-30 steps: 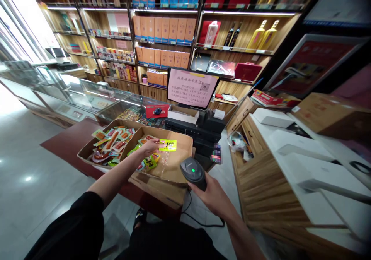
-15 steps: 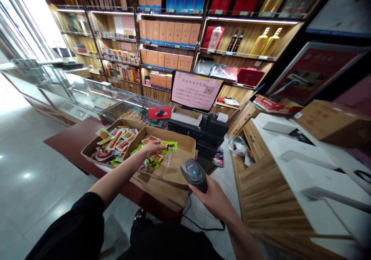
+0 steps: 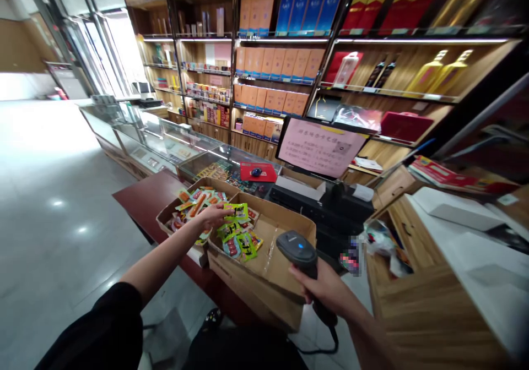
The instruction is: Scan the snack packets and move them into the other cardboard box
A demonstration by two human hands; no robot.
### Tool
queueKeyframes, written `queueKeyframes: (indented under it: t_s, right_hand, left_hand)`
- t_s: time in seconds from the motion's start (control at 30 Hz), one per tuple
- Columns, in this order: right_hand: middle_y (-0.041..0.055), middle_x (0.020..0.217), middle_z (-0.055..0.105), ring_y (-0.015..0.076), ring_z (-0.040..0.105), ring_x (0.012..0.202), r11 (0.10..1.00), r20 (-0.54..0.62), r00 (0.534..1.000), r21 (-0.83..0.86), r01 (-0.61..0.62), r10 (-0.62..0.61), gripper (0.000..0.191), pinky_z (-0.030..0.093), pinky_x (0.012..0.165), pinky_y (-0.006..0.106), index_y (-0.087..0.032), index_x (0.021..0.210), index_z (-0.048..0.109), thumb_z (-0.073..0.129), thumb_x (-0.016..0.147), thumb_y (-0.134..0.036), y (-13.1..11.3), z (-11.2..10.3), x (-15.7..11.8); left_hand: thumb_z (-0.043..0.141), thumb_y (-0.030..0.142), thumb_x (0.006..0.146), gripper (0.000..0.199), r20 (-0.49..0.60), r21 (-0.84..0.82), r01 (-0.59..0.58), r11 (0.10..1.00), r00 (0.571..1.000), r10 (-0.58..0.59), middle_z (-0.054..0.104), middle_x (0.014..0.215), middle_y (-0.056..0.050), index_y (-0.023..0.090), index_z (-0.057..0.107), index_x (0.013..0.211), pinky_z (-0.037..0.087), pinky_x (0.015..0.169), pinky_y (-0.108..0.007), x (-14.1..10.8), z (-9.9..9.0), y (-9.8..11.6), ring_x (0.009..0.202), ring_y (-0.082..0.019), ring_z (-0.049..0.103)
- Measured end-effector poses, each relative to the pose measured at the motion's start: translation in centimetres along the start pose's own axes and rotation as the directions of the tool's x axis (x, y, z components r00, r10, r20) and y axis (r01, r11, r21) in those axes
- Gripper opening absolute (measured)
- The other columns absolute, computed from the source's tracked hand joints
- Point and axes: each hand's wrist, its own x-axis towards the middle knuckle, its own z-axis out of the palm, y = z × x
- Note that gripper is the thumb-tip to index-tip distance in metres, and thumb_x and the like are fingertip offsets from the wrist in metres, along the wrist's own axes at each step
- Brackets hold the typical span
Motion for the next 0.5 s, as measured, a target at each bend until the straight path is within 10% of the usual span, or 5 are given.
queueKeyframes:
  t_s: [0.3, 0.5]
  right_hand:
    - [-0.0044, 0.054, 0.054, 0.0097, 0.050, 0.047, 0.948, 0.112, 0.993, 0.317, 0.009, -0.047, 0.044, 0.045, 0.048, 0.024, -0.015, 0.088, 0.062, 0.074, 0.076, -0.056, -4.6, 2.0, 4.2]
    - [-0.0050, 0.050, 0.050, 0.0085, 0.044, 0.043, 0.936, 0.097, 0.992, 0.349, 0.044, -0.082, 0.038, 0.039, 0.044, 0.022, -0.016, 0.079, 0.061, 0.074, 0.077, -0.052, -8.5, 3.6, 7.7]
  left_hand:
    - [0.091, 0.019, 0.059, 0.034, -0.088, 0.011, -0.032, 0.999, 0.996, 0.032, 0.074, 0.088, -0.010, 0.012, 0.065, 0.079, 0.061, 0.076, -0.031, 0.3, -8.9, 3.1, 0.081, -0.020, 0.073]
    - [0.091, 0.030, 0.053, 0.035, -0.241, 0.548, -0.154, 0.822, 0.912, 0.331, 0.071, 0.074, -0.004, 0.016, 0.071, 0.078, 0.054, 0.071, -0.026, 2.3, -13.1, 5.3, 0.077, -0.020, 0.068]
